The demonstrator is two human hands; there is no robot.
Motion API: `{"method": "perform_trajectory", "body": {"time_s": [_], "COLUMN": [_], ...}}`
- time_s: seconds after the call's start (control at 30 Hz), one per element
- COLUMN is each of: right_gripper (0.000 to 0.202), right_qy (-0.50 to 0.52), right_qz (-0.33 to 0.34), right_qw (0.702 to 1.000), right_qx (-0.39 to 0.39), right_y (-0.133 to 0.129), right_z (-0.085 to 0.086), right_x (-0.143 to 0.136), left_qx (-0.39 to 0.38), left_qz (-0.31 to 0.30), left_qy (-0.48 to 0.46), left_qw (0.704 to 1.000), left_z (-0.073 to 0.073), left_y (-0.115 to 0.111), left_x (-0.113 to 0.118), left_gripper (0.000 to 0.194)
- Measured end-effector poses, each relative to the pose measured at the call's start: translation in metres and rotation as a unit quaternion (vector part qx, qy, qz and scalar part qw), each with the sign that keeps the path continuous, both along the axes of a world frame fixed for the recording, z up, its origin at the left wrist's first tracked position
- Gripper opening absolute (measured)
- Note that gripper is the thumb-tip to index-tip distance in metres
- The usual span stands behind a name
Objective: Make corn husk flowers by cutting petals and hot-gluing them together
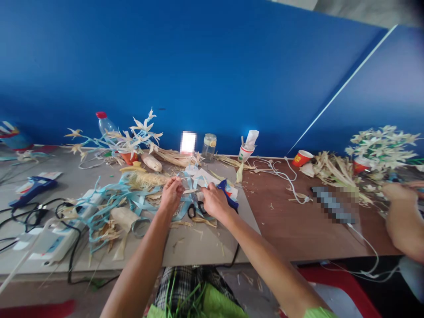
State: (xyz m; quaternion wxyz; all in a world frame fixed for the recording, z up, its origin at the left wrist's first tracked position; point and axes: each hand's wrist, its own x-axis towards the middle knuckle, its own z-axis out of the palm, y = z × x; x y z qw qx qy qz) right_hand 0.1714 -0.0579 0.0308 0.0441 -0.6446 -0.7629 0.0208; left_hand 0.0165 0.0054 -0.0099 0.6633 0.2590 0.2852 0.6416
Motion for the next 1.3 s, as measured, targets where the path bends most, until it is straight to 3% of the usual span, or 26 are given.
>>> {"method": "perform_trajectory", "body": {"time_s": [0.07, 0.23, 0.4, 0.57, 0.7, 0.8, 0.93, 1.07, 1.23, 1.3], "right_gripper": [0.029, 0.028, 0.026, 0.016, 0.020, 0.023, 0.025, 0.024, 0.022, 0.026], "right_qy": [0.004, -0.008, 0.030, 0.157, 0.210, 0.264, 0.366, 0.416, 0.478, 0.525], "right_qz": [0.003, -0.009, -0.024, -0.032, -0.056, -0.095, -0.148, -0.143, -0.078, -0.050], "right_qw": [1.000, 0.995, 0.996, 0.986, 0.976, 0.960, 0.918, 0.895, 0.870, 0.848], "right_qx": [-0.003, -0.103, -0.076, -0.050, -0.032, 0.000, 0.045, 0.078, 0.092, 0.062], "right_y": [-0.002, -0.005, 0.002, 0.003, 0.001, 0.004, 0.015, 0.029, 0.033, 0.031], "right_z": [0.002, -0.005, -0.008, 0.020, 0.048, 0.054, 0.039, 0.012, -0.007, -0.011], "right_x": [0.001, -0.004, -0.003, 0.018, 0.044, 0.060, 0.061, 0.040, 0.005, -0.005], "left_qx": [-0.001, 0.015, 0.017, 0.006, 0.004, 0.009, 0.007, 0.006, 0.024, 0.027], "left_qz": [0.000, -0.020, -0.029, -0.049, -0.081, -0.099, -0.123, -0.152, -0.160, -0.154], "left_qy": [0.001, -0.002, -0.008, -0.039, -0.074, -0.092, -0.088, -0.064, -0.045, -0.049], "left_qw": [1.000, 1.000, 0.999, 0.998, 0.994, 0.991, 0.988, 0.986, 0.986, 0.987], "left_z": [0.001, 0.001, 0.001, 0.000, 0.003, 0.005, 0.003, 0.003, 0.008, 0.008], "left_y": [0.000, -0.001, -0.002, -0.002, -0.003, -0.005, -0.007, -0.010, -0.014, -0.014], "left_x": [0.000, 0.000, -0.003, -0.005, -0.008, -0.009, -0.007, -0.004, -0.004, -0.004], "left_gripper": [0.022, 0.021, 0.021, 0.020, 0.022, 0.023, 0.023, 0.025, 0.022, 0.022]}}
